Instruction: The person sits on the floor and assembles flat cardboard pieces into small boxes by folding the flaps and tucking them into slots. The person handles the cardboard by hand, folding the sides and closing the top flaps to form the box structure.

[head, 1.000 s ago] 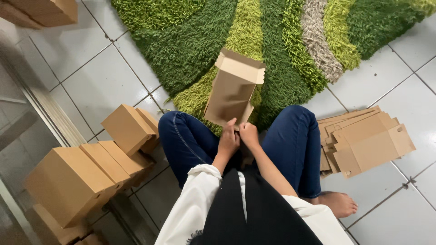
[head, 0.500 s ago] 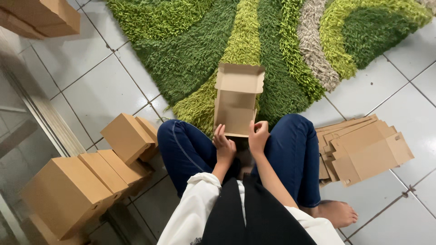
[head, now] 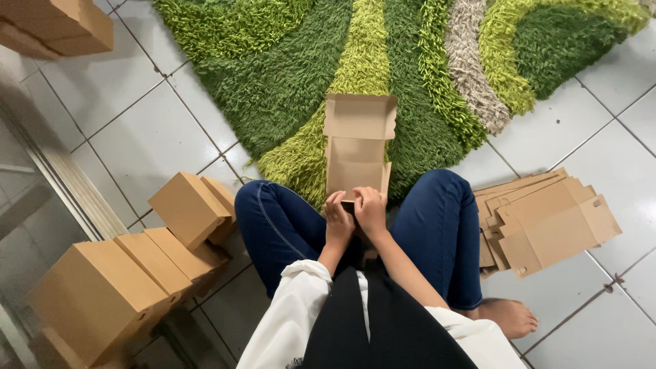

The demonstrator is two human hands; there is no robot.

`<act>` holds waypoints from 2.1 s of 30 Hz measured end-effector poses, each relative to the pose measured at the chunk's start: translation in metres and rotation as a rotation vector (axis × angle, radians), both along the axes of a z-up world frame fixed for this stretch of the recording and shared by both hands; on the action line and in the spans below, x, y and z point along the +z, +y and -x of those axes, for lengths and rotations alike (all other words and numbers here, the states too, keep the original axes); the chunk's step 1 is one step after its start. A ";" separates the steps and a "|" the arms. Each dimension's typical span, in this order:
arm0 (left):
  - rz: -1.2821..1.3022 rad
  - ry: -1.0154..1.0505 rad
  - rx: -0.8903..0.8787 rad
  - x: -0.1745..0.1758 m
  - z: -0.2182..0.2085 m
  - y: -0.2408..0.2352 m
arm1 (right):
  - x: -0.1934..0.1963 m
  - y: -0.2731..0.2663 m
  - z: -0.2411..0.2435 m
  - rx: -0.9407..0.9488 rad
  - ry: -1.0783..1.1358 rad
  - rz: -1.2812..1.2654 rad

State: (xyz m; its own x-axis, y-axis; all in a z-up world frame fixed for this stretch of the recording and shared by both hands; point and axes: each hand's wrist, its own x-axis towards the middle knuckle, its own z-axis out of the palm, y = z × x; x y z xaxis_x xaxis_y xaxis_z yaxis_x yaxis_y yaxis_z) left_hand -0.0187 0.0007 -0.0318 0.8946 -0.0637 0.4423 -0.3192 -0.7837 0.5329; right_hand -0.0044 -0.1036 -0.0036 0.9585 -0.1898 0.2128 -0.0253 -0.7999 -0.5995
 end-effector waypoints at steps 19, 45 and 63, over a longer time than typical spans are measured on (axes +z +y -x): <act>0.419 0.217 0.005 0.025 -0.054 0.032 | -0.043 -0.011 0.010 -0.033 0.273 0.244; 1.025 1.010 -0.073 0.026 -0.086 0.051 | -0.058 -0.016 0.009 0.112 0.375 0.335; 0.958 0.883 -0.086 -0.067 -0.095 0.057 | 0.034 0.020 -0.064 0.281 0.085 0.454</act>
